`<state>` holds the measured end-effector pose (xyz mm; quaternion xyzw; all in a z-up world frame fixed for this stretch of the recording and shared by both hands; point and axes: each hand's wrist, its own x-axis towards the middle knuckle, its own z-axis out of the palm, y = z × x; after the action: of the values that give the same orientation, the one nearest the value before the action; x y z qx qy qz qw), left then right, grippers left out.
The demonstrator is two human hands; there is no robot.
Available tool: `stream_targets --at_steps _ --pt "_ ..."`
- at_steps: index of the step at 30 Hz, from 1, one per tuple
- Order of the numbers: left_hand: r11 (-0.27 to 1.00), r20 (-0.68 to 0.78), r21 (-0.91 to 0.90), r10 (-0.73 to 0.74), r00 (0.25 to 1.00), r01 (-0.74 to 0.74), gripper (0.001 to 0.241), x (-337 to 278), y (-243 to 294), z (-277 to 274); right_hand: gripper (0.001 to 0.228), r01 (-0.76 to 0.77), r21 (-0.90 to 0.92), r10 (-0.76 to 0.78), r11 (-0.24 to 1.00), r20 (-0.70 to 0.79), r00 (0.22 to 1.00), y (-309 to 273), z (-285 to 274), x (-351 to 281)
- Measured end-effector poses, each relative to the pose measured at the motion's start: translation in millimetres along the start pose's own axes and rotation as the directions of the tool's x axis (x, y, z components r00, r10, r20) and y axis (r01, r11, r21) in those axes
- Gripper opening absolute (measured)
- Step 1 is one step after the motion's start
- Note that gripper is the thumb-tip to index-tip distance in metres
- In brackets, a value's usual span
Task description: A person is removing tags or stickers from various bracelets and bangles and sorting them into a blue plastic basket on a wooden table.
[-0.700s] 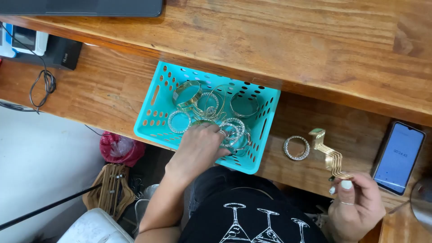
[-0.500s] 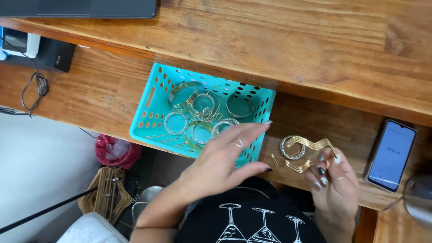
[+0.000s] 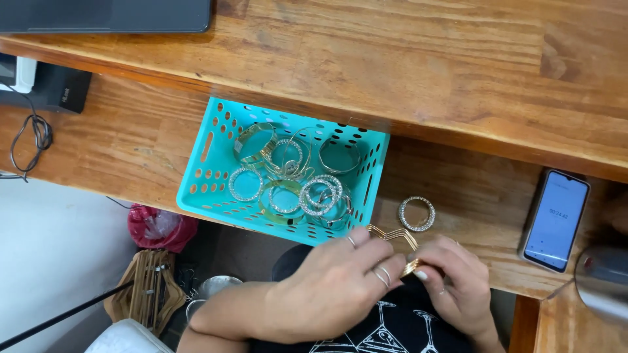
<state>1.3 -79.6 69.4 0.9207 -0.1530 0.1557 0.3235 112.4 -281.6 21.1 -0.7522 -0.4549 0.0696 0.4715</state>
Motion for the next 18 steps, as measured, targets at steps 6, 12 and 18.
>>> stream_targets --at_steps 6,12,18 --pt "0.999 0.075 0.027 -0.026 0.997 0.024 0.032 -21.3 -3.0 -4.6 0.049 0.257 -0.245 -0.287 0.935 -0.091 0.954 42.1 -7.4 -20.1" --pt "0.862 -0.270 0.008 -0.487 0.831 0.508 0.039 -62.2 -32.6 -68.6 0.039 -0.274 -0.614 0.415 0.740 0.098 0.904 82.7 4.0 -9.2" --pt "0.813 -0.029 0.143 -0.566 0.824 0.564 0.045 -98.1 -89.2 -68.5 0.033 -0.335 -0.714 0.639 0.615 0.202 0.742 113.4 41.2 -11.9"
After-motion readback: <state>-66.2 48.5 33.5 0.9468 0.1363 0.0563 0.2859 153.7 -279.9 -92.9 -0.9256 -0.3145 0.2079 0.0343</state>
